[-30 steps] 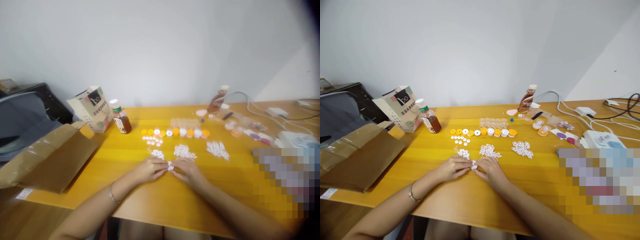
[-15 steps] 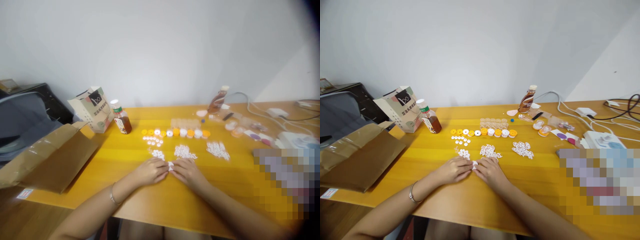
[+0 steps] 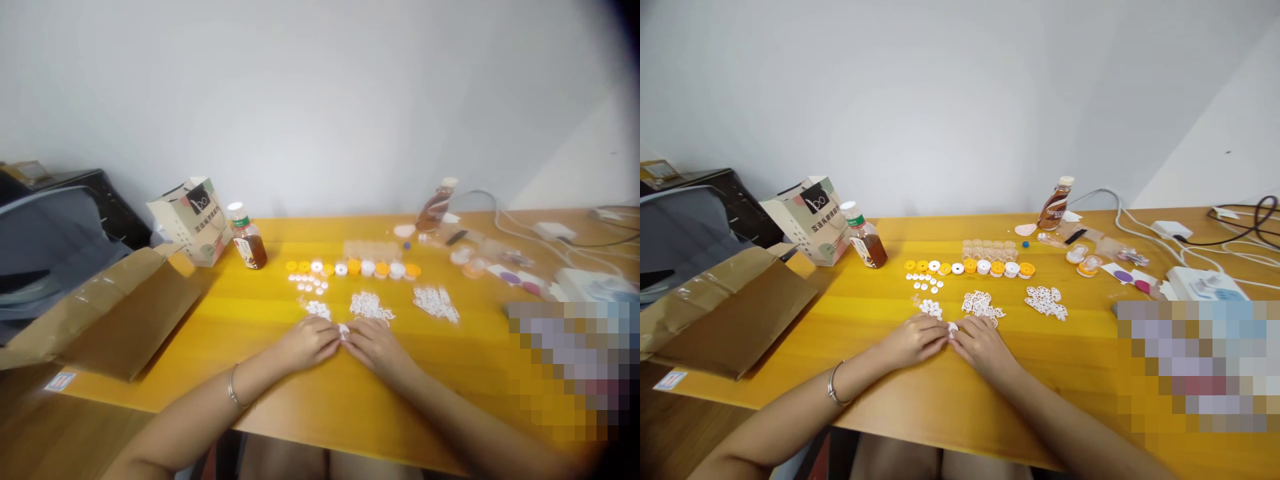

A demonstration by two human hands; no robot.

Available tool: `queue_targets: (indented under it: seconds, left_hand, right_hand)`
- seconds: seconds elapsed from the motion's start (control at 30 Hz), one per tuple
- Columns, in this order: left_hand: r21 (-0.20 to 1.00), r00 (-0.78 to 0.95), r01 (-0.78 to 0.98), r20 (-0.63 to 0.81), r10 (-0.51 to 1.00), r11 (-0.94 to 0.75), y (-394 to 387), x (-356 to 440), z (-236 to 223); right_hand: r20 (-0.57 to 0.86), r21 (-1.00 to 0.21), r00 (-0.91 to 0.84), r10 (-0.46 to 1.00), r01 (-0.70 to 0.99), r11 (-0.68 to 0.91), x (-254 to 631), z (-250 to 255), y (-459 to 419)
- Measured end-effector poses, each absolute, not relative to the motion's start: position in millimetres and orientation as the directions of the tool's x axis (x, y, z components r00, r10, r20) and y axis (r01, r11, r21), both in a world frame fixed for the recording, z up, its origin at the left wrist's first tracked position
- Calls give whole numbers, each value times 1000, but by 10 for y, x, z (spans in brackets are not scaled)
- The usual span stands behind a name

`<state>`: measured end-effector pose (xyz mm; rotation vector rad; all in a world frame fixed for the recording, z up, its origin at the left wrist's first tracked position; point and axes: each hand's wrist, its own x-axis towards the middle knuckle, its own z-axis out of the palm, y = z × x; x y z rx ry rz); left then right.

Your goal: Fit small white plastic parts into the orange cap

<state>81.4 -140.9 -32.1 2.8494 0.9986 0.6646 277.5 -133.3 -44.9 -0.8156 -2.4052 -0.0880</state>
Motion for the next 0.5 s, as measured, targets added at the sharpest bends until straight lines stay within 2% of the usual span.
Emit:
queue_targets:
  seconds: [0.17,0.37,0.5]
  left_hand:
    - [399,553,623,384,740,-673,-1360,889,-362]
    - [482,490,622,375,787,-617,-1358,979,-378]
    - [483,489,619,381,785,-620,-1366,976,-363]
  right_hand:
    - [574,-145,-626,529,557,817,2786,-477,-1314]
    - [561,-173,-621,548,559,811,2787,-469,-1318]
    - [560,-235,-614,556,526,818,2797,-465,-1307]
